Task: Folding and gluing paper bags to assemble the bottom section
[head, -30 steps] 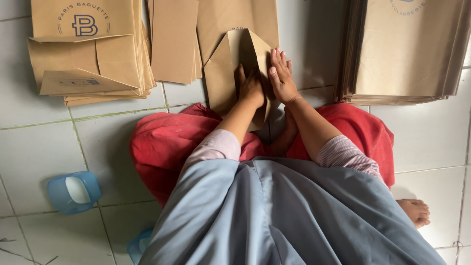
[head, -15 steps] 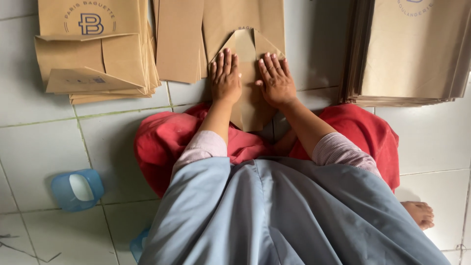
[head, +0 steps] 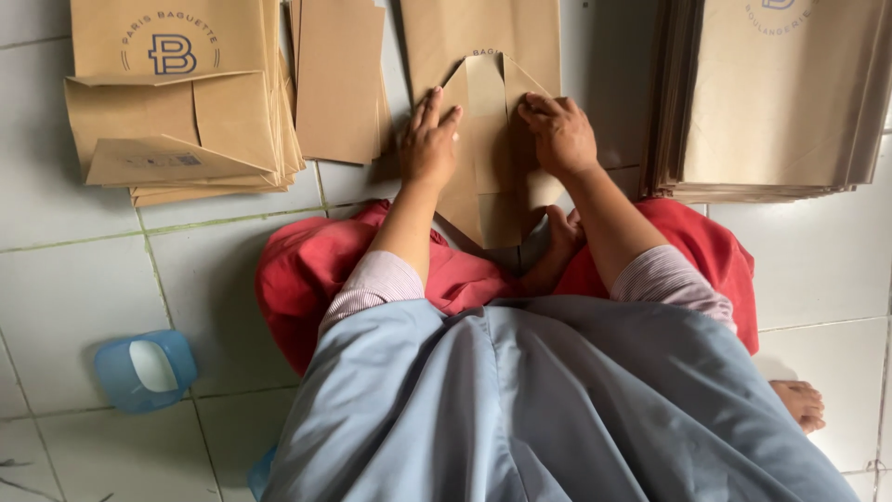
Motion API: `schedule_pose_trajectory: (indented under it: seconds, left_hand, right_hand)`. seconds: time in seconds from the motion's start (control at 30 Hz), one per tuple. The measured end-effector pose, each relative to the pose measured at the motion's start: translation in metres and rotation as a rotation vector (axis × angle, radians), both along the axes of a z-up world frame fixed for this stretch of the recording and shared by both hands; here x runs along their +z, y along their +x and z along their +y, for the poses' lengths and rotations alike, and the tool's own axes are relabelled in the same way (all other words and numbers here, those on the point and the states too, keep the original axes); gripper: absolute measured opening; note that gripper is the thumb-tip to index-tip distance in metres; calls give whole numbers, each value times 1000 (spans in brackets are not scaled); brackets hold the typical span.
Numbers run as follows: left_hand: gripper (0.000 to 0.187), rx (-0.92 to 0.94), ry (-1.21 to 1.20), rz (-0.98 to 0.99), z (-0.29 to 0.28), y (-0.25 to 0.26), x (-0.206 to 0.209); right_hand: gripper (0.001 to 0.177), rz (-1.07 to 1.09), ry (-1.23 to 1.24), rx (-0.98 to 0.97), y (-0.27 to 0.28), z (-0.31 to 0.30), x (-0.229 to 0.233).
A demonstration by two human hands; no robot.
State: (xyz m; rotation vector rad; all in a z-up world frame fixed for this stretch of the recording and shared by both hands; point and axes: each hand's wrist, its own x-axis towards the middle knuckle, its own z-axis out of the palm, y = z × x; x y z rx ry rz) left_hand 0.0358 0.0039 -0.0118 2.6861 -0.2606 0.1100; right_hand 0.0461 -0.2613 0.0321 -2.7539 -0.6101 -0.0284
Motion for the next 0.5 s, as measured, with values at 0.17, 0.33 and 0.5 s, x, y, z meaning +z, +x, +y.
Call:
schedule_pose_trajectory:
  seconds: [0.17,0.33,0.5]
  left_hand:
    - [29,29,-2,8,13,28,-18]
    - [80,156,84,268,10,41,32]
    - [68,63,15,224,22,46,4]
  right_hand:
    - [25,17,145,-62,23,0,-12]
    - [67,219,55,-141,38,1,5]
    - [61,97,-95,-66,50,-14,-17]
